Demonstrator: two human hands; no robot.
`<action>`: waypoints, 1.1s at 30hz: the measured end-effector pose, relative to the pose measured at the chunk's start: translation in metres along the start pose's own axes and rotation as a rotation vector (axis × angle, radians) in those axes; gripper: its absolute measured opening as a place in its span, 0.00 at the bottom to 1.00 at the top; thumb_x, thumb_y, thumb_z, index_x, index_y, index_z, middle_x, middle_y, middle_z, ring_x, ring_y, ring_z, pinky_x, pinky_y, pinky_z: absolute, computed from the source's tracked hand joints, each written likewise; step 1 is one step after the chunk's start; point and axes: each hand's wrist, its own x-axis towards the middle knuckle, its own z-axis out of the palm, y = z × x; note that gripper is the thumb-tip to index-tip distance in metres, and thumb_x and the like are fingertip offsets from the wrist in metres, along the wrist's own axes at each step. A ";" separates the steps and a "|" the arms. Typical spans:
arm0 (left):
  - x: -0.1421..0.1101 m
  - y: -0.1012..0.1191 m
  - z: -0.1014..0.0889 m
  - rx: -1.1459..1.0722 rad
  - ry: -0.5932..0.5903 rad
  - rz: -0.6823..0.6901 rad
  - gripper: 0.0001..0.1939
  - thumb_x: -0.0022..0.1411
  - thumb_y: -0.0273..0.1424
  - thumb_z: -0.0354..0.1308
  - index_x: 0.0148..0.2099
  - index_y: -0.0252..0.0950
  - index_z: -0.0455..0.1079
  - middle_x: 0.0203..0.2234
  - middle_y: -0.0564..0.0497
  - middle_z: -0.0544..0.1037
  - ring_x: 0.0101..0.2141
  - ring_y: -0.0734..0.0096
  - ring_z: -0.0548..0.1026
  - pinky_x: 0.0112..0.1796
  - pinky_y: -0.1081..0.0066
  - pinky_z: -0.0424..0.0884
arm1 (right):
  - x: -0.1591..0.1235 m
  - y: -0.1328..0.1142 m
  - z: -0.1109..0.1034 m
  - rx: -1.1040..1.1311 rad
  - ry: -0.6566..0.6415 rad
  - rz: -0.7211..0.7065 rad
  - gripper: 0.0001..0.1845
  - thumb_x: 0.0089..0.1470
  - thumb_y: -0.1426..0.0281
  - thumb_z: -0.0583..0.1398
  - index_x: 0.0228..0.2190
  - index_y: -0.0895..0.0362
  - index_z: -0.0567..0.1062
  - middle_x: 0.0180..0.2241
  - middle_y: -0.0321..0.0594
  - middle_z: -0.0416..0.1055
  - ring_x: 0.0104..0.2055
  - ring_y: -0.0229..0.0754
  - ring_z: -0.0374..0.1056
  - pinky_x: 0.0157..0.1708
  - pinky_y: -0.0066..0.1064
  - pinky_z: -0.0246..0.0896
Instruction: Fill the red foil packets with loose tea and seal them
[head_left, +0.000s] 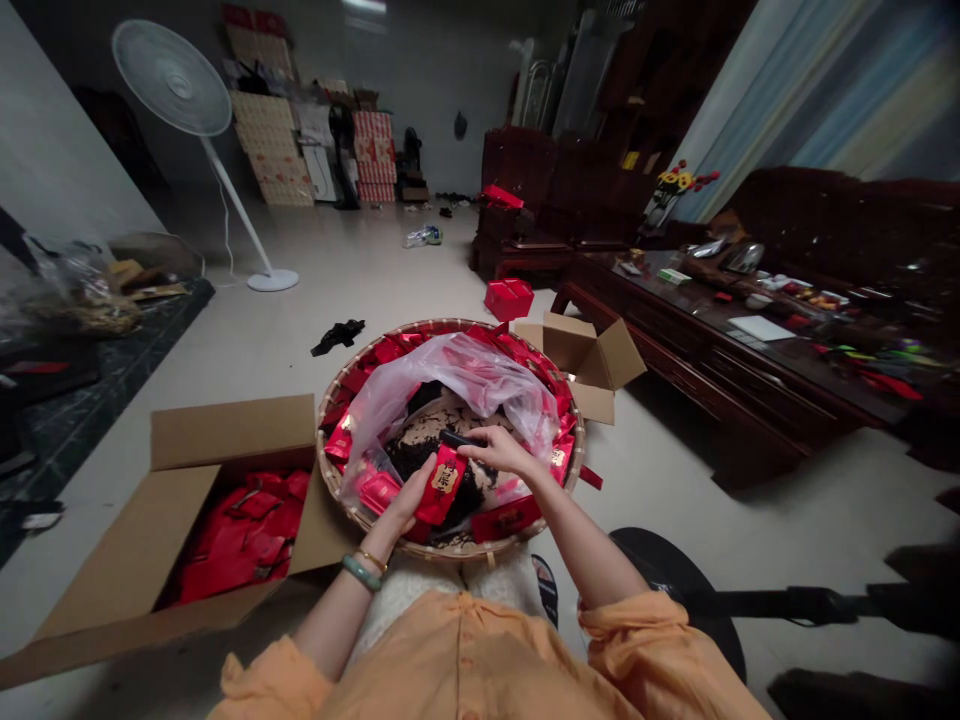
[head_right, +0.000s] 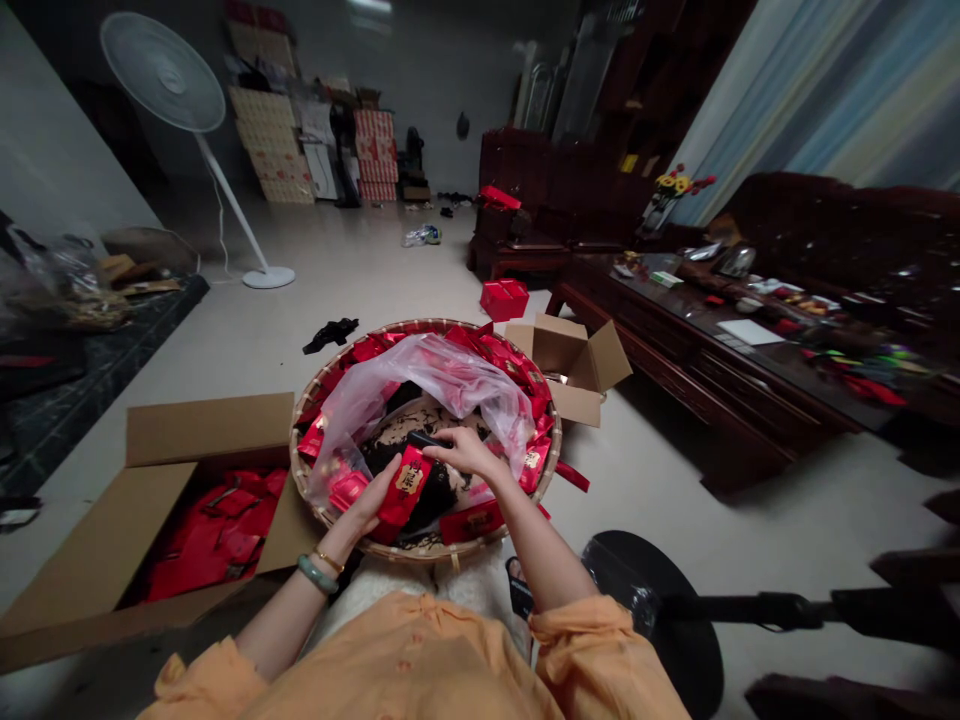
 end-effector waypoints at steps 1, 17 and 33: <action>0.000 0.000 0.000 -0.003 0.001 -0.004 0.23 0.62 0.45 0.49 0.44 0.29 0.71 0.26 0.45 0.79 0.22 0.70 0.76 0.26 0.73 0.71 | 0.000 0.000 0.000 -0.005 -0.003 0.008 0.22 0.49 0.55 0.58 0.35 0.61 0.77 0.27 0.37 0.71 0.28 0.36 0.62 0.26 0.24 0.53; 0.003 0.005 -0.005 -0.131 -0.018 -0.045 0.26 0.62 0.46 0.47 0.47 0.28 0.69 0.32 0.40 0.80 0.30 0.66 0.78 0.33 0.70 0.74 | -0.007 0.050 -0.006 -0.240 0.154 0.220 0.26 0.51 0.52 0.56 0.39 0.61 0.74 0.33 0.44 0.73 0.32 0.41 0.68 0.30 0.28 0.58; 0.005 -0.001 0.000 -0.006 0.040 -0.072 0.22 0.63 0.42 0.48 0.46 0.29 0.71 0.31 0.44 0.80 0.24 0.72 0.76 0.28 0.74 0.72 | 0.015 0.027 0.027 -0.070 0.362 -0.169 0.16 0.55 0.59 0.55 0.39 0.56 0.74 0.36 0.40 0.73 0.35 0.39 0.67 0.35 0.27 0.59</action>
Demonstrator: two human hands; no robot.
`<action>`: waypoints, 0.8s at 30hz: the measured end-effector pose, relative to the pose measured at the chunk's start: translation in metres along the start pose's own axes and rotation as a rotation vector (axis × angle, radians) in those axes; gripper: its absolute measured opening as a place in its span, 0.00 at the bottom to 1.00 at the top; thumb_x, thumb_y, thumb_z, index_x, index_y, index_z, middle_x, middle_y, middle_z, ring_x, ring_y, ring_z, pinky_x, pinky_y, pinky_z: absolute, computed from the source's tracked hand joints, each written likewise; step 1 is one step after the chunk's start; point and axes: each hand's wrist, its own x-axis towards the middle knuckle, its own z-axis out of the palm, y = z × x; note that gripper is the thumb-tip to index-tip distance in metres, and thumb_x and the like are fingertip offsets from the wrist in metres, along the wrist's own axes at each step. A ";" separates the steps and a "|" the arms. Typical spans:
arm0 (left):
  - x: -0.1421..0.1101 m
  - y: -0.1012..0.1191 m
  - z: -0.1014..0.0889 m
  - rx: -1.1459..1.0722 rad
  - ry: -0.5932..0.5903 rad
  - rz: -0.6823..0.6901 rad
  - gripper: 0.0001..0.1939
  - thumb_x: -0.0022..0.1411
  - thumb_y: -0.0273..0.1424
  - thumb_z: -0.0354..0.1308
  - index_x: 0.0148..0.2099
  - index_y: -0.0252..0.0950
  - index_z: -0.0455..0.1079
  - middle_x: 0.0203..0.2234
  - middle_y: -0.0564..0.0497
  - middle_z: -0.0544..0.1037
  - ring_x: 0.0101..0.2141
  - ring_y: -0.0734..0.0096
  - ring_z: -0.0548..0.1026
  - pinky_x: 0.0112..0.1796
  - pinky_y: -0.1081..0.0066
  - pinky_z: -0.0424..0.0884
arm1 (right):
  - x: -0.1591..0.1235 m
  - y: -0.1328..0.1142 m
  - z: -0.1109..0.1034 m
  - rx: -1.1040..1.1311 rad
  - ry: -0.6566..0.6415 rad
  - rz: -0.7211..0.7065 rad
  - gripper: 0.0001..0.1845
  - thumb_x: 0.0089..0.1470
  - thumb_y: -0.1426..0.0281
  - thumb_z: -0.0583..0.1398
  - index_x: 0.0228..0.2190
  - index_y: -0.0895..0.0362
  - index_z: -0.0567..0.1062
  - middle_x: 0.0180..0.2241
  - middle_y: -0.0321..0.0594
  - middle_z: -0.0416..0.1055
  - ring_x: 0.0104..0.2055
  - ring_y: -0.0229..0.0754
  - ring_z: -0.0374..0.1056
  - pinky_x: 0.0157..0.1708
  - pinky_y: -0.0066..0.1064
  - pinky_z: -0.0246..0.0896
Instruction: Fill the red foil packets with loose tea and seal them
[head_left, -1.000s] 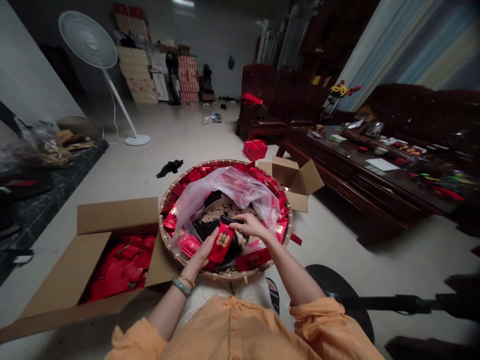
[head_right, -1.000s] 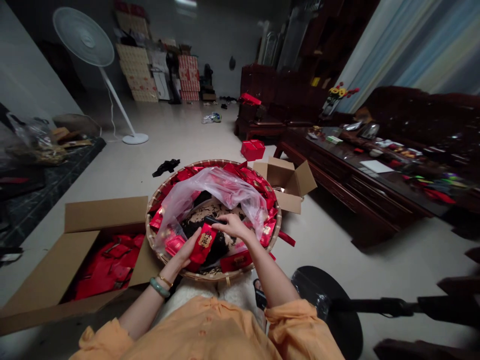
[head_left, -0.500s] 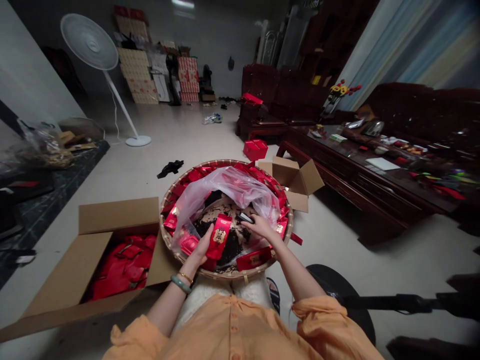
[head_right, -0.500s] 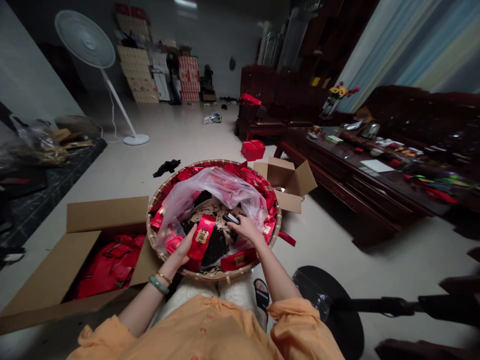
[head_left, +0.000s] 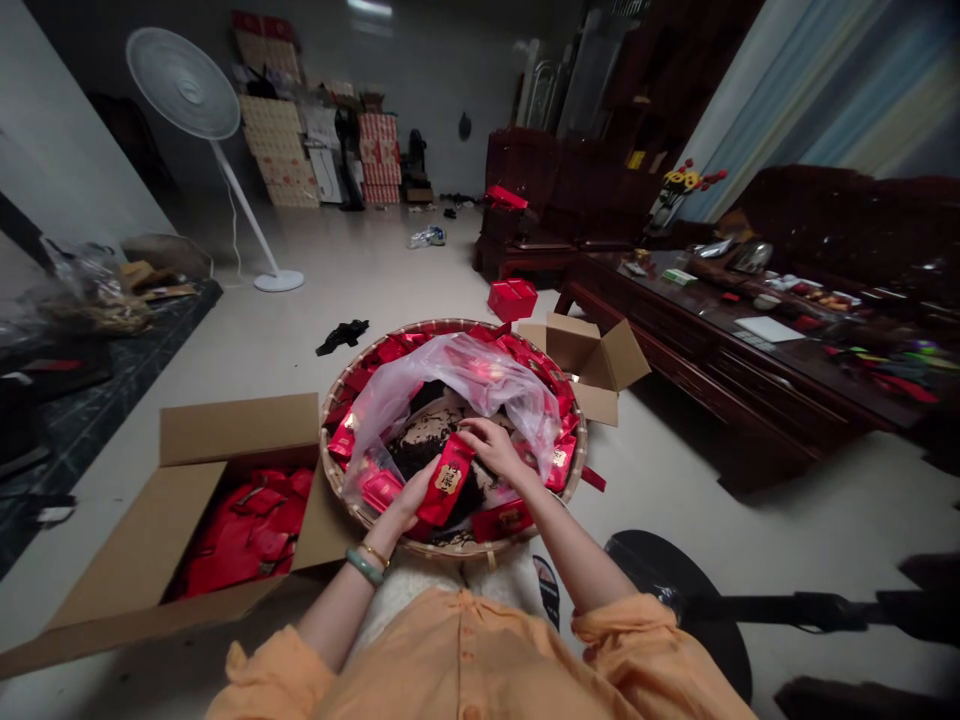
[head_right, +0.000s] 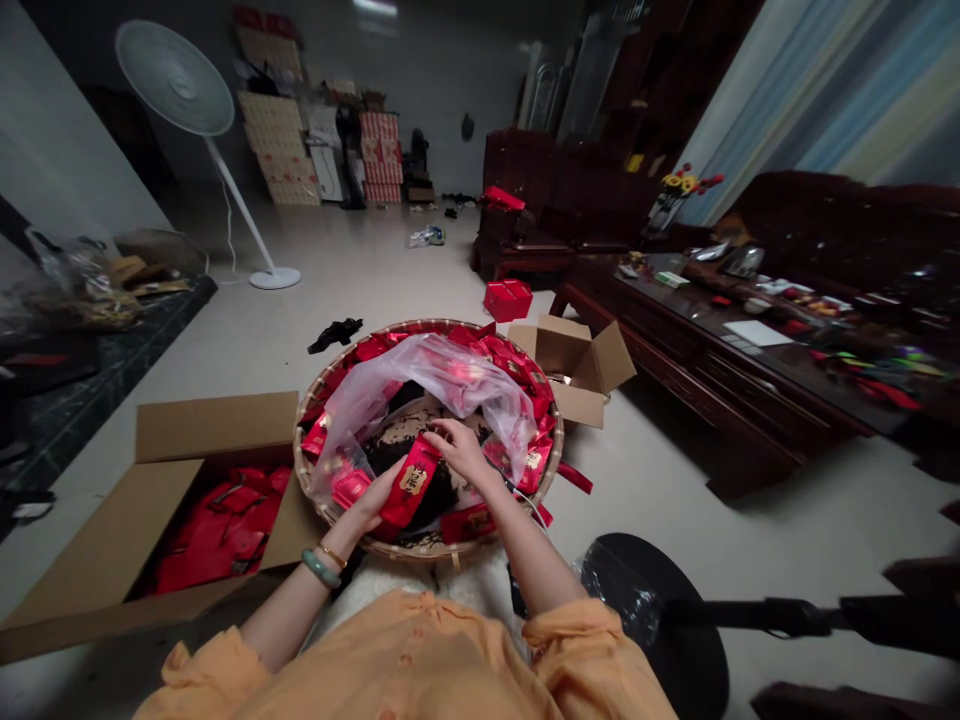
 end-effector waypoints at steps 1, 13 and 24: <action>0.000 -0.001 0.000 0.017 -0.001 0.003 0.21 0.63 0.42 0.48 0.45 0.29 0.71 0.31 0.45 0.80 0.24 0.73 0.76 0.28 0.74 0.71 | 0.003 -0.004 0.004 0.025 -0.007 -0.011 0.15 0.54 0.59 0.56 0.34 0.56 0.75 0.31 0.39 0.74 0.32 0.38 0.67 0.32 0.26 0.58; -0.002 -0.003 -0.001 0.077 -0.039 -0.065 0.22 0.61 0.44 0.50 0.43 0.30 0.72 0.30 0.46 0.80 0.24 0.73 0.75 0.27 0.75 0.70 | -0.001 -0.004 0.004 0.134 -0.092 0.077 0.17 0.52 0.60 0.56 0.21 0.59 0.73 0.18 0.33 0.66 0.22 0.33 0.58 0.23 0.23 0.50; -0.002 0.036 -0.062 0.868 0.506 0.495 0.20 0.60 0.41 0.47 0.47 0.34 0.69 0.36 0.44 0.77 0.37 0.62 0.75 0.36 0.67 0.70 | 0.027 -0.010 -0.057 0.751 0.476 0.320 0.18 0.43 0.62 0.64 0.35 0.60 0.73 0.17 0.31 0.68 0.16 0.33 0.64 0.16 0.24 0.61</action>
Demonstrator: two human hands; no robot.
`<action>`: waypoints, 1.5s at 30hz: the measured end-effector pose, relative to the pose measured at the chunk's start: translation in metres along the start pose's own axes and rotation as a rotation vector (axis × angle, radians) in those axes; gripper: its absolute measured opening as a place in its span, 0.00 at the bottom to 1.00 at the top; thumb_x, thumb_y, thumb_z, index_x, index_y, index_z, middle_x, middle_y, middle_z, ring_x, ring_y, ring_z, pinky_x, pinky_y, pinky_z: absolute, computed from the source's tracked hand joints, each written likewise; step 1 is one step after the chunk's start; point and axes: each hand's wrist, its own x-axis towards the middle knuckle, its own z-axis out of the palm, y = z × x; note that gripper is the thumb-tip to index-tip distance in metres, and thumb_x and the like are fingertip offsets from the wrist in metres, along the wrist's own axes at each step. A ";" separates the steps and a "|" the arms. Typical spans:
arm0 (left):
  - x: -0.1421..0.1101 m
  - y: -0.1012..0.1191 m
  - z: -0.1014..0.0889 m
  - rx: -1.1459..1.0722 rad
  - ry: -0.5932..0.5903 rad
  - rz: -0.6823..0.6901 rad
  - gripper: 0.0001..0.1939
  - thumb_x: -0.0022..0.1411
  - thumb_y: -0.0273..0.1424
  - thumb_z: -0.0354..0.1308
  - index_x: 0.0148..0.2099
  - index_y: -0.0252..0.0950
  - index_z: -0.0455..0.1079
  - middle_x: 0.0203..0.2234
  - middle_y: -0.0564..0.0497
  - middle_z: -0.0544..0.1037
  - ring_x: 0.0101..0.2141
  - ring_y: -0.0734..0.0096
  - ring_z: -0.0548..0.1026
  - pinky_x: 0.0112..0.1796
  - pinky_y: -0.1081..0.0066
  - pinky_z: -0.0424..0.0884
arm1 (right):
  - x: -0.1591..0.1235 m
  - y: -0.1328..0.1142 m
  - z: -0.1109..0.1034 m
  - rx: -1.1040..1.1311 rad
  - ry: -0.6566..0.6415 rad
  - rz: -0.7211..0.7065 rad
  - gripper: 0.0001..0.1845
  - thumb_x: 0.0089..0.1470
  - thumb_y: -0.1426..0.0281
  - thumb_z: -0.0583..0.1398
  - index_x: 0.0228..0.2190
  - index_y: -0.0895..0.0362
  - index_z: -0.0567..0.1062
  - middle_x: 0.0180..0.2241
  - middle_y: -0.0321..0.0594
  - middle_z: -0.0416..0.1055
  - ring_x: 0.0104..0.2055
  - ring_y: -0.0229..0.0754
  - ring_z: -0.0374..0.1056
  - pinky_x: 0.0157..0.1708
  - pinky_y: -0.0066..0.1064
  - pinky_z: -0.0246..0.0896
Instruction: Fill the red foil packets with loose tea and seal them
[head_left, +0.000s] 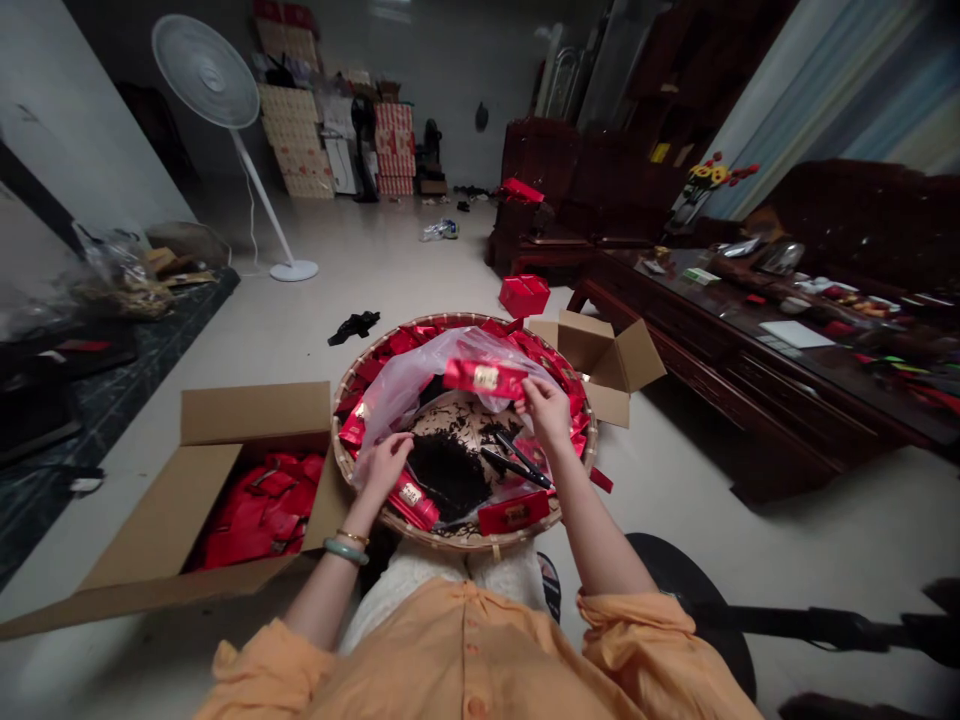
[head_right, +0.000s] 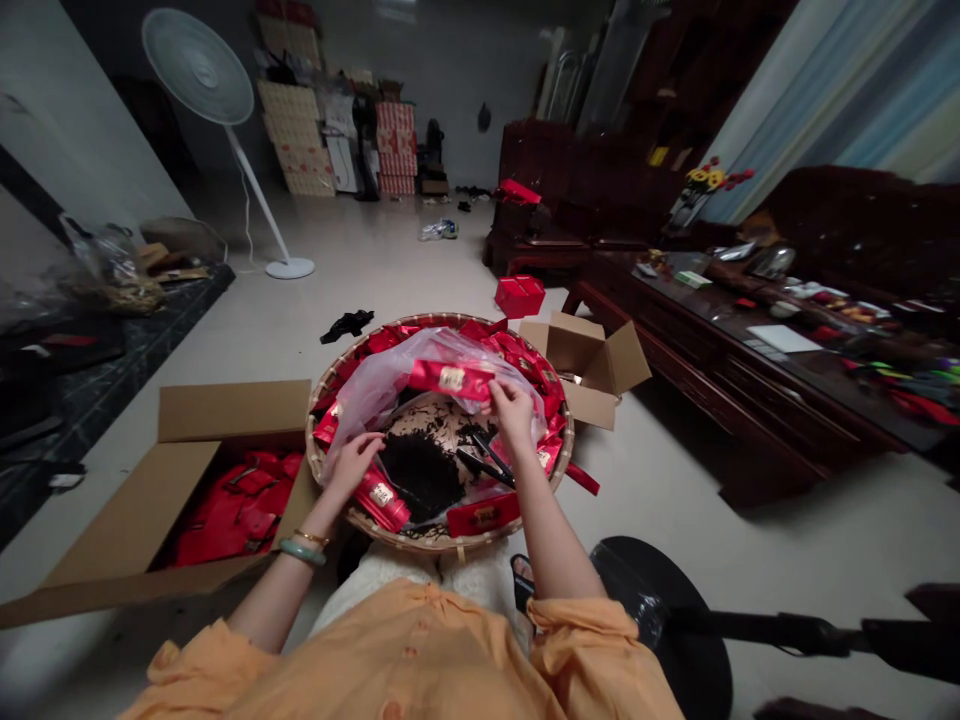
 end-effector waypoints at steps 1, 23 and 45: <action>0.001 -0.006 -0.007 0.229 0.039 0.079 0.18 0.58 0.39 0.50 0.45 0.35 0.70 0.36 0.44 0.77 0.40 0.60 0.74 0.40 0.65 0.68 | 0.007 -0.003 0.002 0.097 0.065 -0.009 0.18 0.42 0.63 0.65 0.35 0.60 0.72 0.19 0.31 0.69 0.18 0.34 0.66 0.19 0.24 0.64; 0.000 -0.032 -0.012 0.430 -0.147 0.191 0.22 0.49 0.25 0.56 0.49 0.34 0.67 0.32 0.48 0.74 0.36 0.66 0.72 0.38 0.69 0.67 | -0.070 0.101 0.054 -0.473 -0.674 0.074 0.22 0.47 0.73 0.60 0.46 0.54 0.71 0.41 0.43 0.73 0.35 0.39 0.70 0.31 0.31 0.68; -0.002 -0.013 -0.030 0.405 -0.111 0.266 0.17 0.53 0.27 0.54 0.47 0.34 0.70 0.39 0.45 0.77 0.41 0.61 0.74 0.44 0.65 0.67 | -0.070 0.105 0.058 -0.461 -0.530 0.011 0.05 0.48 0.71 0.56 0.30 0.57 0.70 0.26 0.34 0.67 0.26 0.36 0.65 0.26 0.28 0.64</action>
